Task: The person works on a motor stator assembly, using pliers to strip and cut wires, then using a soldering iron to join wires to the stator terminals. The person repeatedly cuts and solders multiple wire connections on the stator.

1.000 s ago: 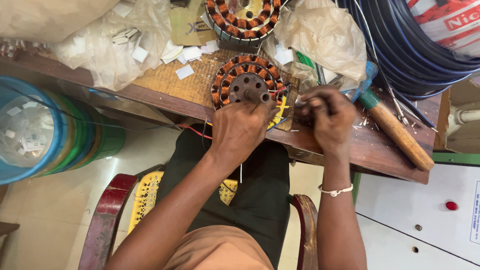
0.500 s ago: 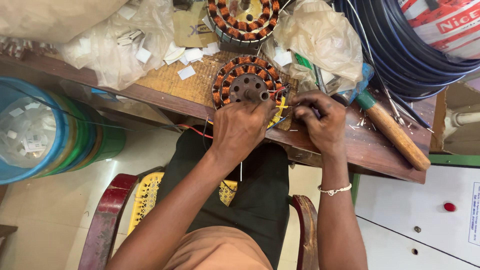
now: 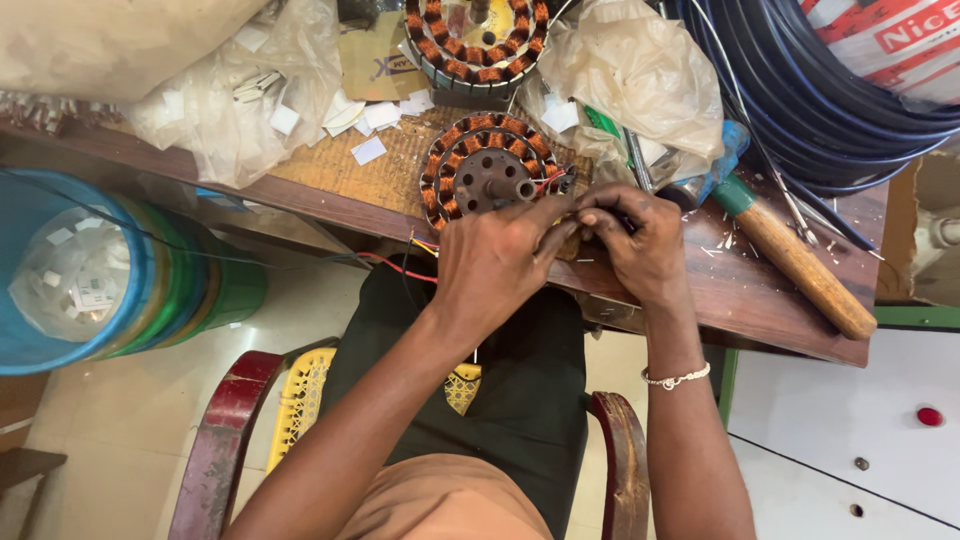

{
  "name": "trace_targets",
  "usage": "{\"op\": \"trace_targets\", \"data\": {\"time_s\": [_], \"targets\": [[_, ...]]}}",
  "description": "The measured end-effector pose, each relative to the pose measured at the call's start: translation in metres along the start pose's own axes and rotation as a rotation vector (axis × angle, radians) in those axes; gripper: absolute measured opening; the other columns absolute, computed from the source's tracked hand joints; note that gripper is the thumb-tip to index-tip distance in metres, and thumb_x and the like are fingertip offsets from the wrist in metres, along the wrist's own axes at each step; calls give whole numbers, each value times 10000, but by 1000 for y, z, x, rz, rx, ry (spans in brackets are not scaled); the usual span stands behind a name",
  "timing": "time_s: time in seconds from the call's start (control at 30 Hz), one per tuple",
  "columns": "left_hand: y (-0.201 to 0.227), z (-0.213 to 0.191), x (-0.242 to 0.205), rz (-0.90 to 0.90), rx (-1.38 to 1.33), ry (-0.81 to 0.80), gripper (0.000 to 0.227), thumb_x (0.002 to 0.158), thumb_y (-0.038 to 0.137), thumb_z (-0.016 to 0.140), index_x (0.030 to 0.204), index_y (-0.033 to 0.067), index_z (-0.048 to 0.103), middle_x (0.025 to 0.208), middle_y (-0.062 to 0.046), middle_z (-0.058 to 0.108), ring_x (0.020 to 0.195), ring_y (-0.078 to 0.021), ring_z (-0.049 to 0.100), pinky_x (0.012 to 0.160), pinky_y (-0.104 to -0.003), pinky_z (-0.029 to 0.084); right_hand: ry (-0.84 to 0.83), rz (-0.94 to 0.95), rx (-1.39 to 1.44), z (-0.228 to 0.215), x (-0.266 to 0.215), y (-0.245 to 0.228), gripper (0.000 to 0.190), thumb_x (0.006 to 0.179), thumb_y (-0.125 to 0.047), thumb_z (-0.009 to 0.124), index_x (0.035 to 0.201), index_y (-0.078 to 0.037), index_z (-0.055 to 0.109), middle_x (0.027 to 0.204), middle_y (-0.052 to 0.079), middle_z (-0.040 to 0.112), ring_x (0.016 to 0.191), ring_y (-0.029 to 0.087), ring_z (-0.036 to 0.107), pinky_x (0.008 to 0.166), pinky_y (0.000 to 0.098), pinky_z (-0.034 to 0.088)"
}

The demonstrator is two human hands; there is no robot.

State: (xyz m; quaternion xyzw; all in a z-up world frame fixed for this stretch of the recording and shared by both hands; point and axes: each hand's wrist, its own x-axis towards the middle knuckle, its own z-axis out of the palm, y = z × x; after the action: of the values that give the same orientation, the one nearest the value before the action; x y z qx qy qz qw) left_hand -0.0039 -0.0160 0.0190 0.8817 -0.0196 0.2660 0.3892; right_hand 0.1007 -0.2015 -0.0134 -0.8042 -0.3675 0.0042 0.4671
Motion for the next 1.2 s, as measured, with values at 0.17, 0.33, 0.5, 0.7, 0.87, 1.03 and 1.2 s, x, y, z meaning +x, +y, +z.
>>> {"op": "trace_targets", "data": {"time_s": [0.17, 0.33, 0.5, 0.7, 0.87, 1.03, 1.2], "targets": [[-2, 4, 6, -96, 98, -103, 163, 948, 298, 743, 1006, 146, 724, 628, -127, 672, 587, -337, 680, 504, -472, 482, 11, 111, 67, 1, 0, -4, 72, 952, 41, 721, 1017, 37, 690, 947, 85, 746, 792, 117, 678, 709, 260, 567], [-5, 15, 2, -37, 84, -8, 154, 967, 244, 728, 1072, 144, 676, 655, -111, 664, 596, -336, 670, 519, -472, 466, 3, -27, -19, 1, 2, -4, 86, 993, 7, 712, 1047, 27, 648, 996, 94, 722, 862, 149, 692, 759, 276, 560], [1, 8, -2, -81, -115, 141, 163, 1013, 167, 707, 1154, 157, 625, 749, -62, 689, 636, -230, 714, 575, -385, 508, -4, -63, -26, 0, 3, -5, 80, 1035, -70, 690, 1067, -5, 658, 992, 86, 722, 869, 155, 705, 782, 284, 566], [3, -17, 0, -140, -67, 99, 369, 882, 184, 799, 1214, 86, 669, 605, -82, 637, 517, -230, 669, 525, -386, 499, -3, 50, 172, -2, 0, -6, 260, 1080, -202, 597, 1250, -26, 685, 1012, 62, 727, 746, 111, 659, 702, 252, 546], [4, -28, -1, 49, 49, 245, 163, 960, 112, 749, 1107, 99, 681, 867, -104, 736, 740, -274, 731, 643, -384, 538, 118, 78, 170, -1, -1, -4, 281, 1102, -244, 568, 1217, -5, 662, 990, 64, 721, 728, 101, 648, 694, 230, 540], [4, -37, -11, 110, 28, 245, 155, 954, 73, 726, 1099, 106, 683, 895, -103, 742, 757, -283, 730, 661, -385, 550, 161, 53, 360, 4, -2, 0, 228, 1082, -228, 655, 1122, -7, 623, 1027, 64, 727, 836, 101, 660, 752, 236, 568], [5, -30, -9, -7, 113, 118, 214, 915, 180, 776, 1115, 137, 715, 713, -104, 701, 626, -288, 703, 551, -423, 508, 26, -22, 81, 1, 4, -9, 179, 948, -129, 770, 1075, -10, 725, 973, 72, 738, 860, 141, 692, 788, 277, 558]]}}
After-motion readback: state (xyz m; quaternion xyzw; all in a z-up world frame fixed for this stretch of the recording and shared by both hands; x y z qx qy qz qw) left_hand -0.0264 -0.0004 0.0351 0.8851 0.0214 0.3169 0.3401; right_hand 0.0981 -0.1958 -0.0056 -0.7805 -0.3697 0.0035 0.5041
